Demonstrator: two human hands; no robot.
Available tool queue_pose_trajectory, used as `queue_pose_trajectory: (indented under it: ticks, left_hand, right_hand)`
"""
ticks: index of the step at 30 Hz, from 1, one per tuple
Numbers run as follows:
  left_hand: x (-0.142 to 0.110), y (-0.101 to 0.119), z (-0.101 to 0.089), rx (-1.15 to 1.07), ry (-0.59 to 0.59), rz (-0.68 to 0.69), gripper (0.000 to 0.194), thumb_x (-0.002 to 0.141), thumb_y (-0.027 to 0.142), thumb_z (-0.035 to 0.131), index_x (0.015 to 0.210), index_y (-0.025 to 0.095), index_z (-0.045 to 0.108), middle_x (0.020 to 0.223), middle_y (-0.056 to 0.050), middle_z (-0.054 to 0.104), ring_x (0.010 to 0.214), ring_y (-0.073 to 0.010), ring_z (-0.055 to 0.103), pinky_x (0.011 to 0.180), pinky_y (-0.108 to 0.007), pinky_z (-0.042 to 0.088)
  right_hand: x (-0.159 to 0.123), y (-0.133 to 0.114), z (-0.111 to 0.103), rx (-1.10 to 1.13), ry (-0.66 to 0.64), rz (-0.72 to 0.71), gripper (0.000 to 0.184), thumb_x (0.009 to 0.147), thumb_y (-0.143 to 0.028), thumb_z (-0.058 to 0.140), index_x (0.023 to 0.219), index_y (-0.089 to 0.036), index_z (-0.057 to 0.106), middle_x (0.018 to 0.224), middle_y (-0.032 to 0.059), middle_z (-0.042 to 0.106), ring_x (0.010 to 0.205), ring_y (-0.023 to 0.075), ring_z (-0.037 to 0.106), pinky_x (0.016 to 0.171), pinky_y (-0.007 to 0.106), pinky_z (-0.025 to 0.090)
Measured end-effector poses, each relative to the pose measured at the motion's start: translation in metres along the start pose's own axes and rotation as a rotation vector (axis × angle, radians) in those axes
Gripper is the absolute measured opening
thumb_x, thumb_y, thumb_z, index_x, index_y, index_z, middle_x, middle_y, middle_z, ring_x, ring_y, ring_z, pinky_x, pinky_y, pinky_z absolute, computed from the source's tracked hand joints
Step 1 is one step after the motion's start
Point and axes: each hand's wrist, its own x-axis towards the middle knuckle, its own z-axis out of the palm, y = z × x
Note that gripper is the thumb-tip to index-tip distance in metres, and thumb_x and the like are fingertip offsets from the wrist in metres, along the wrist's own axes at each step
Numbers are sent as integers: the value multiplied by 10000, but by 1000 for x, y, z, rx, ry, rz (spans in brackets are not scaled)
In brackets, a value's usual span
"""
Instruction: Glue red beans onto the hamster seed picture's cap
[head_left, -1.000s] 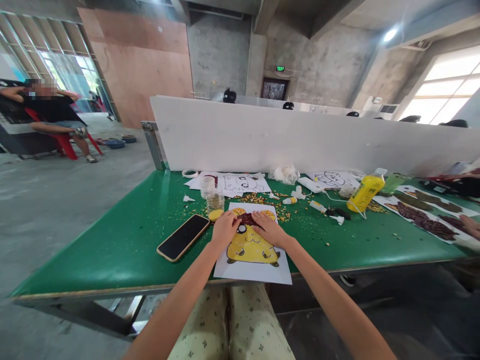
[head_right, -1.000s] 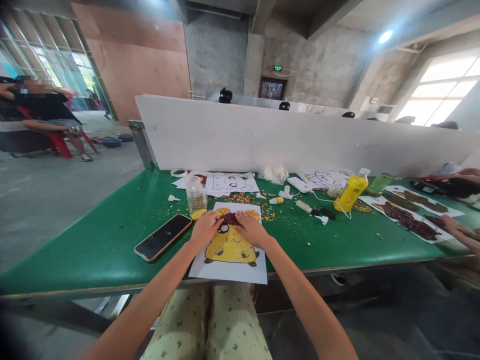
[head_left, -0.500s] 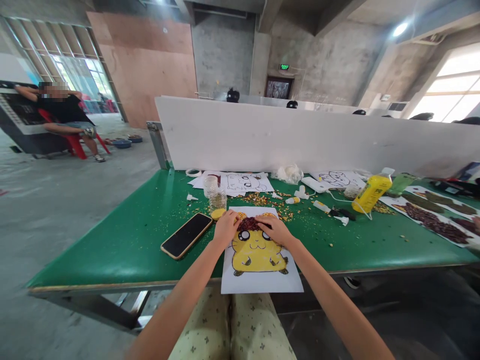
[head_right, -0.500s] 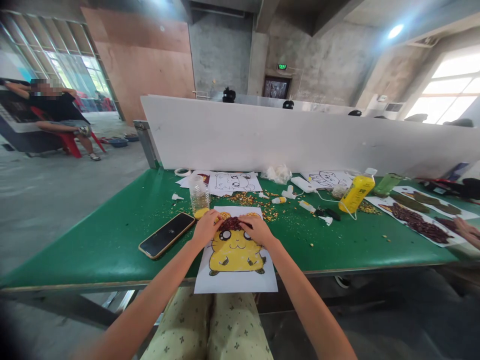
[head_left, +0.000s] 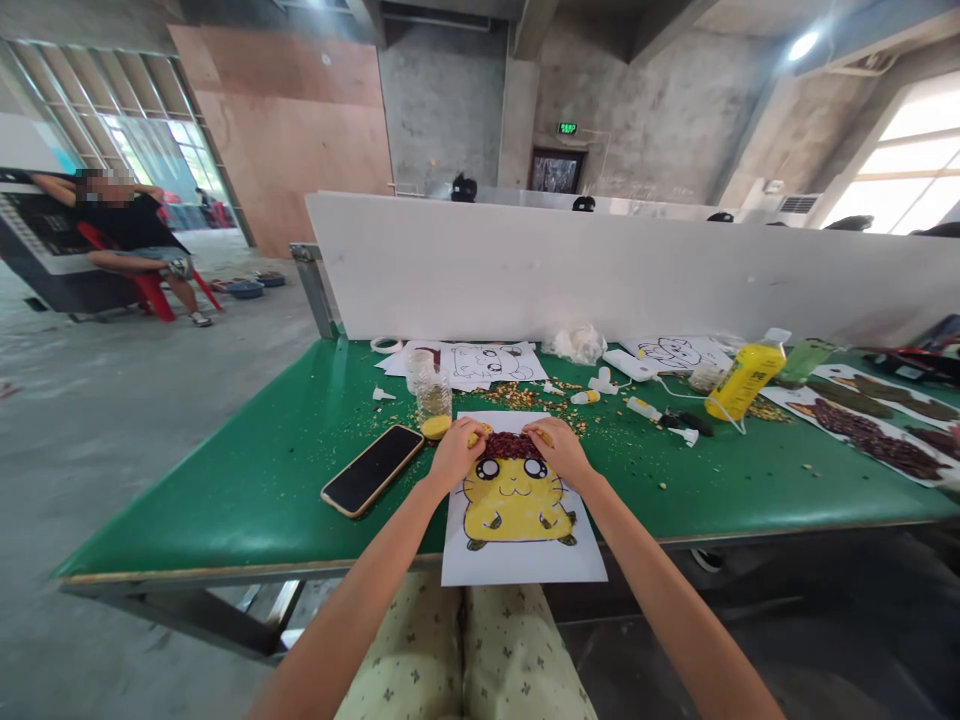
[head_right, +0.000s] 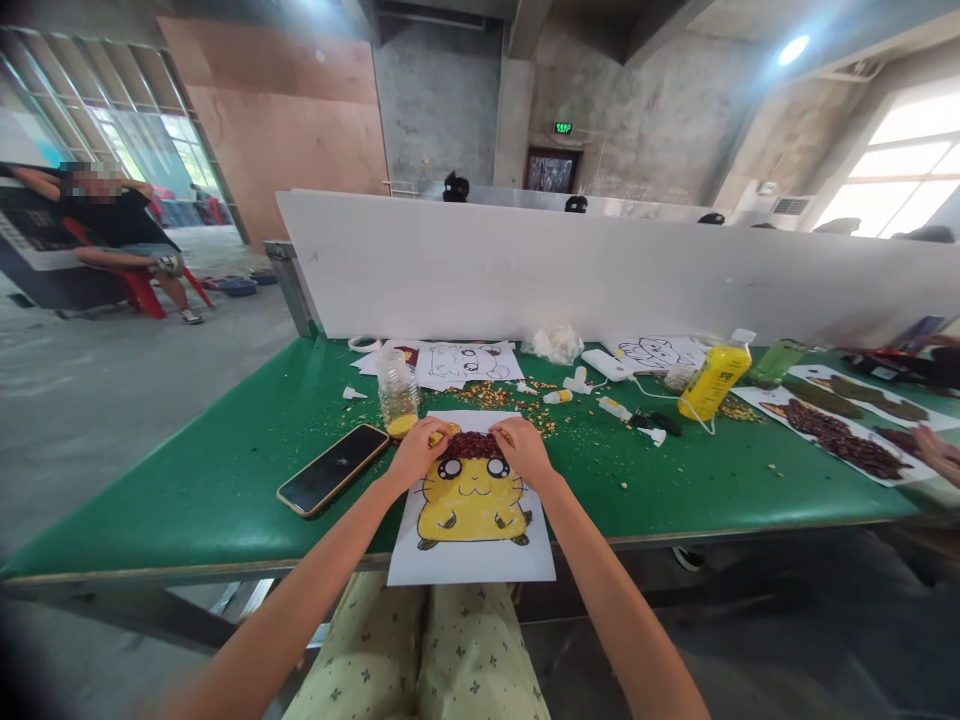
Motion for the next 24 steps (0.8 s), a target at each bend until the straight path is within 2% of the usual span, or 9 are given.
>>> queue_pose_trajectory:
  ticks: [5, 10, 15, 20, 24]
  left_hand:
    - [3, 1, -2, -225, -38, -55, 146, 779, 171, 492, 764, 150, 635, 994, -87, 619, 875, -171, 599, 720, -275, 500]
    - [3, 7, -2, -435, -62, -154, 189, 764, 260, 529, 820, 134, 658, 994, -105, 667, 900, -196, 612, 798, -318, 491]
    - [0, 18, 5, -635, -146, -251, 324, 757, 399, 569, 867, 110, 668, 971, -123, 692, 858, -205, 640, 766, -330, 511]
    - [14, 15, 3, -691, -165, -335, 372, 709, 437, 648, 888, 111, 667, 831, -92, 693, 756, -168, 628, 722, -304, 493]
    - [28, 8, -6, -649, -159, -321, 303, 726, 412, 640, 850, 136, 637, 760, -37, 657, 698, -132, 588, 658, -259, 454]
  right_hand:
    - [0, -1, 0, -4, -22, 1, 244, 880, -213, 440, 911, -190, 681, 934, 76, 698, 910, 211, 605, 865, 351, 434]
    - [0, -2, -1, 3, -33, -16, 228, 870, -182, 455, 910, -191, 679, 934, 72, 700, 906, 215, 609, 837, 350, 448]
    - [3, -3, 0, 25, -36, -51, 213, 871, -171, 463, 917, -191, 671, 930, 67, 700, 909, 199, 615, 832, 335, 460]
    - [21, -12, -3, 45, -103, -96, 194, 881, -185, 471, 943, -191, 654, 951, 63, 694, 915, 187, 614, 826, 322, 461]
    - [43, -17, 0, 13, -206, -178, 181, 862, -175, 501, 971, -167, 645, 980, 87, 681, 960, 215, 586, 879, 379, 426]
